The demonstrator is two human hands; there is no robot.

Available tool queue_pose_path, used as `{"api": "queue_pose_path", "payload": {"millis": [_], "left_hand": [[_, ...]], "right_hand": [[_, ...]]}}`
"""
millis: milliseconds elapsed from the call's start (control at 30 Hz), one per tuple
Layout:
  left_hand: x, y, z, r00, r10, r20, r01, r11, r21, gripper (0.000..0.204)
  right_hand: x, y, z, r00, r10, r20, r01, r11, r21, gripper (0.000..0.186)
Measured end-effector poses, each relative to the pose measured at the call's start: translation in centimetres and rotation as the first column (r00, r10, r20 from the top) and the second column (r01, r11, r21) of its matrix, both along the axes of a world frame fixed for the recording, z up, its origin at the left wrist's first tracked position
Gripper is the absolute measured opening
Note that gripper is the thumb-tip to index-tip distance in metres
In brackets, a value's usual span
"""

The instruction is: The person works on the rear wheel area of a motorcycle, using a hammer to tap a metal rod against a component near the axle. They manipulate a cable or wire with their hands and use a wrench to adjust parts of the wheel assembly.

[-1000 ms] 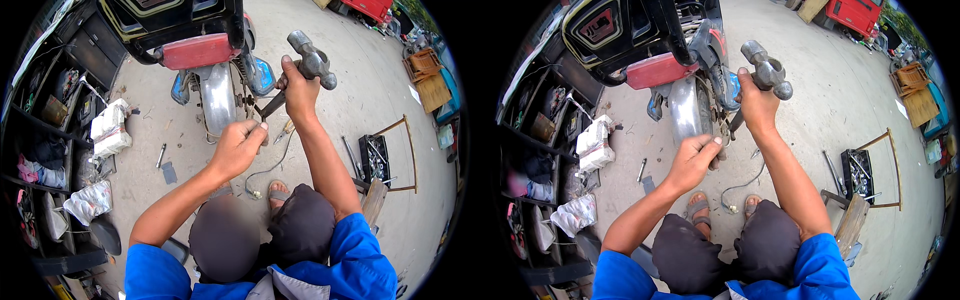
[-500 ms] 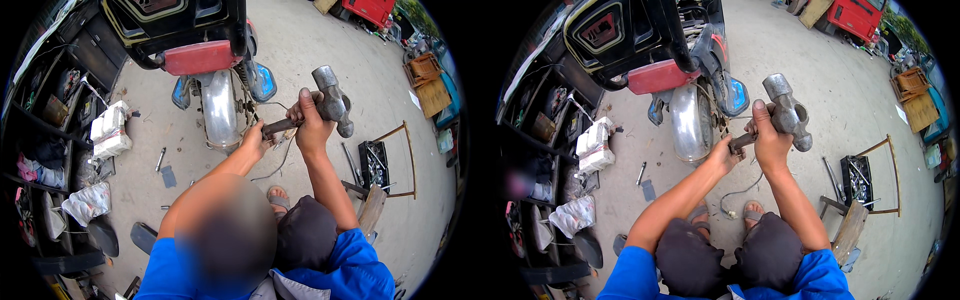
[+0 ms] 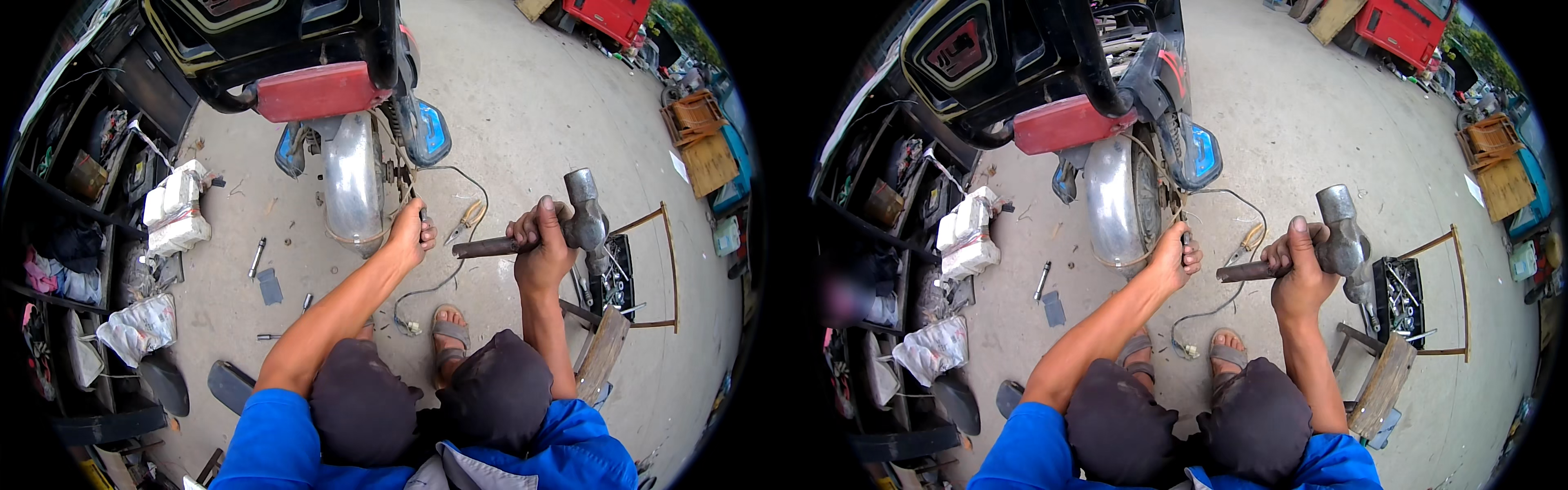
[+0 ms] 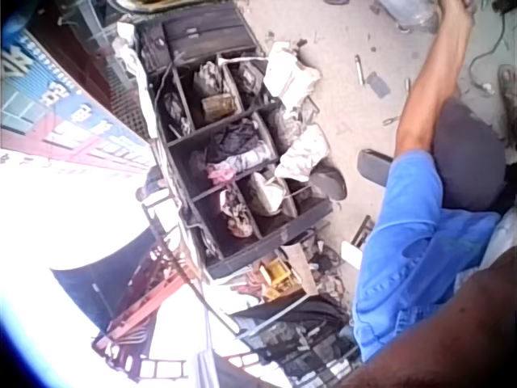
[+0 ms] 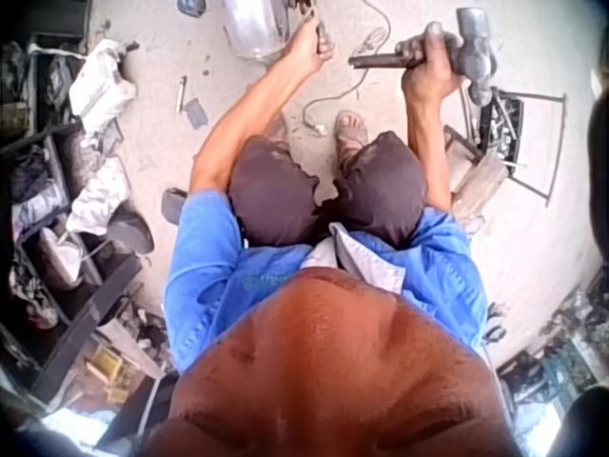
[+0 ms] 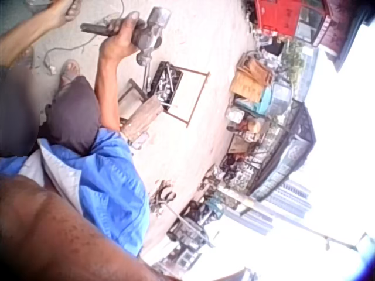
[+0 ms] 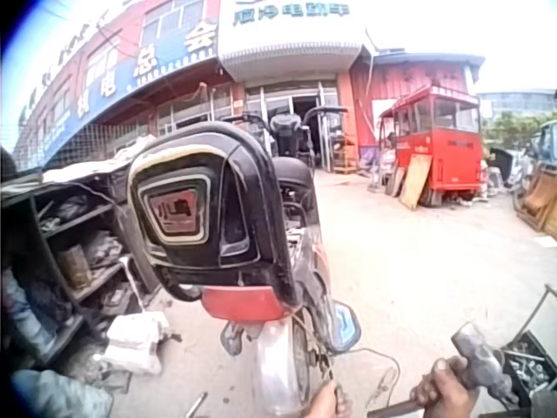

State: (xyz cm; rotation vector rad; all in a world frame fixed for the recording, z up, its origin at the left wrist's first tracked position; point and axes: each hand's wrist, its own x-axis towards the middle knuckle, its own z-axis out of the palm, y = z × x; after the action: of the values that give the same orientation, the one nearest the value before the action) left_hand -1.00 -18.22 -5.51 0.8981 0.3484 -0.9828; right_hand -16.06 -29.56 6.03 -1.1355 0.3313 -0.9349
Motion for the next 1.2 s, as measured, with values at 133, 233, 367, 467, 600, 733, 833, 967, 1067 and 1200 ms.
{"api": "queue_pose_path", "payload": {"millis": [133, 233, 367, 467, 600, 733, 833, 967, 1067, 1200], "left_hand": [[-0.7, -0.2, 1.1, 0.998, 0.012, -0.055, -0.014, 1.0, -0.026, 0.015], [-0.7, -0.5, 1.1, 0.988, 0.033, -0.151, -0.044, 0.996, -0.072, 0.017], [-1.2, 0.3, -1.2, 0.996, -0.076, -0.045, 0.074, 0.997, -0.037, 0.016], [-2.1, 1.5, -3.6, 0.991, -0.077, 0.111, 0.077, 0.997, -0.001, 0.02], [-2.6, 2.0, -5.6, 0.965, -0.062, 0.256, 0.064, 0.998, -0.001, 0.018], [-2.2, 1.6, -5.7, 0.965, 0.015, 0.261, -0.004, 0.999, -0.043, 0.016], [-2.4, 1.7, -5.6, 0.974, -0.06, 0.218, 0.067, 0.997, -0.024, 0.018], [-2.9, 1.8, -5.9, 0.98, -0.052, 0.19, 0.067, 0.995, -0.073, 0.018], [-3.1, 1.5, -6.3, 0.987, -0.038, 0.154, 0.05, 0.996, -0.072, 0.018], [-2.8, 1.0, -7.2, 0.993, 0.008, 0.12, 0.002, 0.996, -0.087, 0.015]], "right_hand": [[0.1, -0.1, -0.4, 0.999, 0.004, -0.033, -0.003, 1.0, 0.014, 0.032], [0.3, 0.1, -0.8, 1.0, 0.006, -0.012, -0.006, 0.999, 0.043, 0.03], [0.4, -0.1, -1.0, 0.999, 0.033, -0.013, -0.032, 0.999, 0.031, 0.029], [0.4, -0.1, -1.1, 0.999, 0.033, 0.014, -0.034, 0.999, 0.012, 0.028], [0.4, 0.2, -1.2, 0.999, 0.0, -0.049, -0.001, 1.0, -0.02, 0.03], [0.7, 0.4, -1.4, 0.997, 0.025, -0.074, -0.027, 0.999, -0.028, 0.029], [0.8, 0.4, -1.6, 0.995, 0.031, -0.091, -0.035, 0.998, -0.044, 0.029], [0.9, 0.3, -1.9, 0.994, 0.015, -0.108, -0.02, 0.999, -0.047, 0.029], [0.9, 0.2, -2.0, 0.998, 0.046, -0.051, -0.047, 0.999, -0.023, 0.028], [0.9, 0.2, -2.1, 0.996, 0.04, -0.082, -0.041, 0.999, -0.015, 0.029]]}}
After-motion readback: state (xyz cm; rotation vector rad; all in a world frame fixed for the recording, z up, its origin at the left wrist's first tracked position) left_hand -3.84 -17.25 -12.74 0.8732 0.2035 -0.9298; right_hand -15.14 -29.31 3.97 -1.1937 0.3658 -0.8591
